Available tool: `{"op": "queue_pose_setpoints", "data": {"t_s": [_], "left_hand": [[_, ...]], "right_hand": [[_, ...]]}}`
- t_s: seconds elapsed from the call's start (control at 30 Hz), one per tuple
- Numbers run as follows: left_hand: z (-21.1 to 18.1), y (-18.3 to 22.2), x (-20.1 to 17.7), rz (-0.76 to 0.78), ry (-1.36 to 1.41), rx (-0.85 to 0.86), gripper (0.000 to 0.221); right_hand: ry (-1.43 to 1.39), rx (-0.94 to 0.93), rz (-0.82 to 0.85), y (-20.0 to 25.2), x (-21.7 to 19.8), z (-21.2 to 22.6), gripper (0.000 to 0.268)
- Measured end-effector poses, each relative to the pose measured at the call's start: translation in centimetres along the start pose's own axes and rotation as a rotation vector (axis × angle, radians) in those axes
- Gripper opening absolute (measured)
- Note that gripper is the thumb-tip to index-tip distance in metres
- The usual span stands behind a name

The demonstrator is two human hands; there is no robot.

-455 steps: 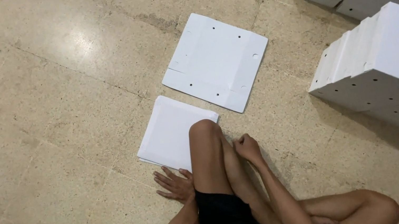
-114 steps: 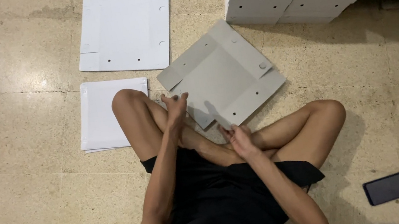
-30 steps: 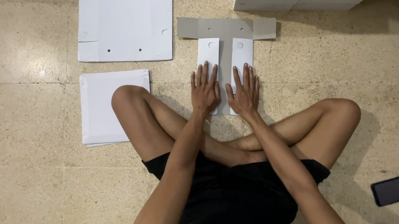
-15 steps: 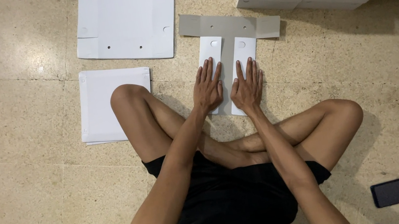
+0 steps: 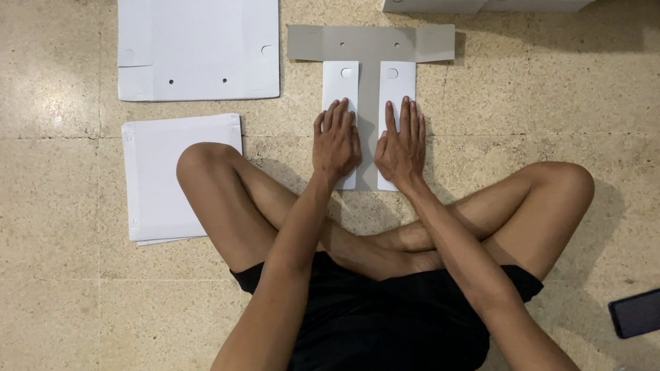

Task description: Assembling cardboard boxes from flat sheets by folding and tucking flaps.

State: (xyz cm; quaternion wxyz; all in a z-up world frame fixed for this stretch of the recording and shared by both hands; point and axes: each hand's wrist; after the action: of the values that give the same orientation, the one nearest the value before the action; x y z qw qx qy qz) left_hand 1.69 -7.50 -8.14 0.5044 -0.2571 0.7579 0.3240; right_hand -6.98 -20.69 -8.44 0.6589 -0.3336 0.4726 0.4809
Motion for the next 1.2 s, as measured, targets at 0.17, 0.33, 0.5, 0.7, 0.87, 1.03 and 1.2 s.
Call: {"op": "queue_pose_setpoints", "data": {"t_s": [0.17, 0.33, 0.5, 0.7, 0.87, 1.03, 1.2], "left_hand": [[0.0, -0.3, 0.1, -0.082, -0.040, 0.046, 0.035], [0.8, -3.3, 0.8, -0.018, -0.050, 0.037, 0.043], [0.9, -3.7, 1.5, -0.020, -0.085, 0.018, 0.047], [-0.8, -2.2, -2.8, 0.071, 0.016, -0.046, 0.065], [0.0, -3.7, -2.5, 0.100, 0.004, -0.069, 0.061], [1.7, -5.4, -2.0, 0.093, -0.040, -0.032, 0.055], [3.2, -8.2, 0.5, -0.203, -0.034, 0.034, 0.039]], "right_hand": [[0.000, -0.047, -0.012, -0.3, 0.0, 0.0, 0.059], [0.016, -0.080, -0.045, -0.7, 0.0, -0.5, 0.053], [-0.013, -0.094, -0.070, -2.1, 1.0, -1.9, 0.036], [0.038, -0.024, -0.056, -4.0, 0.7, -2.0, 0.050], [0.114, -0.035, -0.103, -5.8, -0.1, -1.5, 0.056], [0.141, -0.023, -0.088, -7.4, 0.6, -2.3, 0.057], [0.095, -0.029, -0.163, -7.9, 0.7, -2.1, 0.049]]}}
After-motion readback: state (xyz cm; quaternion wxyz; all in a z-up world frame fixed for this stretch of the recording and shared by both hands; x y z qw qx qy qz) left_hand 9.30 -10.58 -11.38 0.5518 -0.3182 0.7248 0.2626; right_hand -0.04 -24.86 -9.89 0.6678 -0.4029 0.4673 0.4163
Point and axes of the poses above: each hand's wrist, its own y-axis away from the middle knuckle, its own x-axis out of the palm, z = x × y, and after that the axes turned 11 degrees about z, right-handed
